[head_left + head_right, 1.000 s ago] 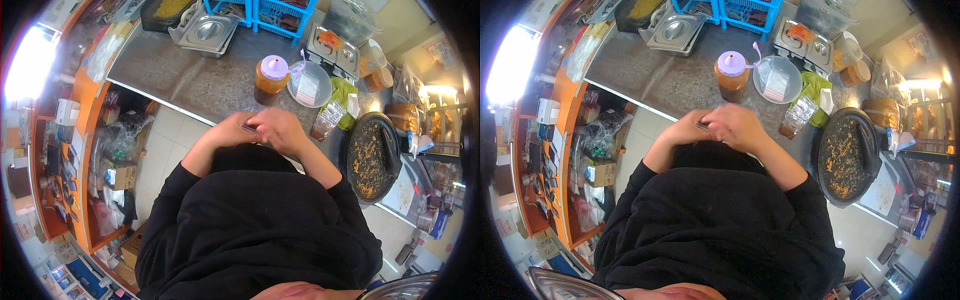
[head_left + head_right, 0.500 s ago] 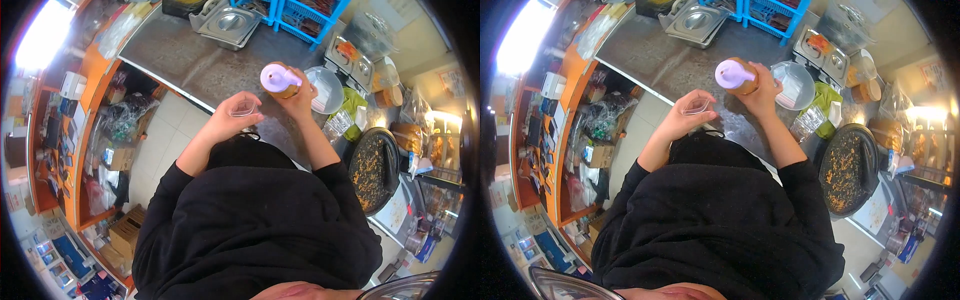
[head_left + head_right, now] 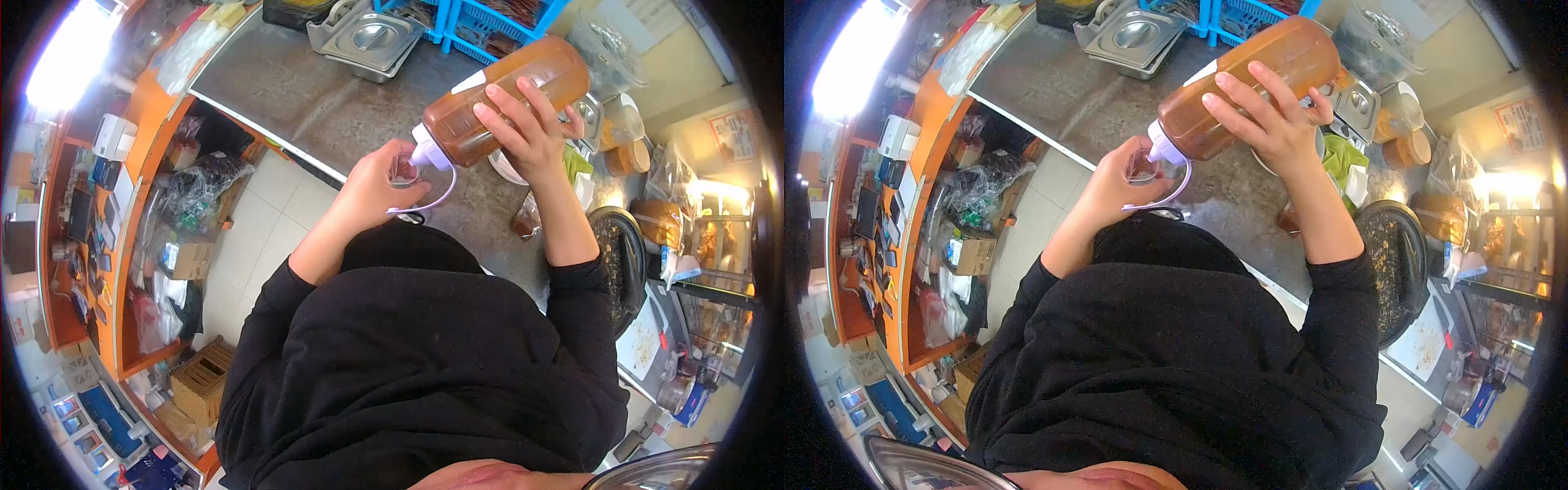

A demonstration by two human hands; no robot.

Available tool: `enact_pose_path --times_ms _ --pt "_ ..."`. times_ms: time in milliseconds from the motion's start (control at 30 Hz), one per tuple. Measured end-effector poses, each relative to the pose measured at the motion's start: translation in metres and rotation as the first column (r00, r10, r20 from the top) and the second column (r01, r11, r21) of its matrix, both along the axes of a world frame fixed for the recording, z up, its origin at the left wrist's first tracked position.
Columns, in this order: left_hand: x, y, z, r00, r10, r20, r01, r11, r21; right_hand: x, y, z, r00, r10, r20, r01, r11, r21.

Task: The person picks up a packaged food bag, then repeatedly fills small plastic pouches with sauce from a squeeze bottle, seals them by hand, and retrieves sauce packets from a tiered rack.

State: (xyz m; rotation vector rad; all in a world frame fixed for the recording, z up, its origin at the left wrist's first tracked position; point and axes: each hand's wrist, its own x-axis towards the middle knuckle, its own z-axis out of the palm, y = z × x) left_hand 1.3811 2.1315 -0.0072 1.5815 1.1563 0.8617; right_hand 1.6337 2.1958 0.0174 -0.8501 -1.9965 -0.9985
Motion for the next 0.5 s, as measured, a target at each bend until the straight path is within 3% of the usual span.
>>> enact_pose_path --times_ms 233,333,500 --pt "0.005 -0.002 0.002 0.996 -0.072 -0.043 0.069 0.995 -0.076 0.005 -0.007 0.027 0.994 -0.007 0.113 0.001 0.999 0.053" --pt "0.007 -0.004 0.002 0.996 -0.061 -0.065 0.057 0.997 -0.058 0.005 -0.001 0.033 0.990 0.023 0.141 -0.038 0.993 0.110" --pt "0.010 -0.006 0.001 0.996 -0.034 -0.082 0.033 0.999 -0.005 0.006 -0.002 0.034 0.989 0.030 0.145 -0.038 0.998 0.053"
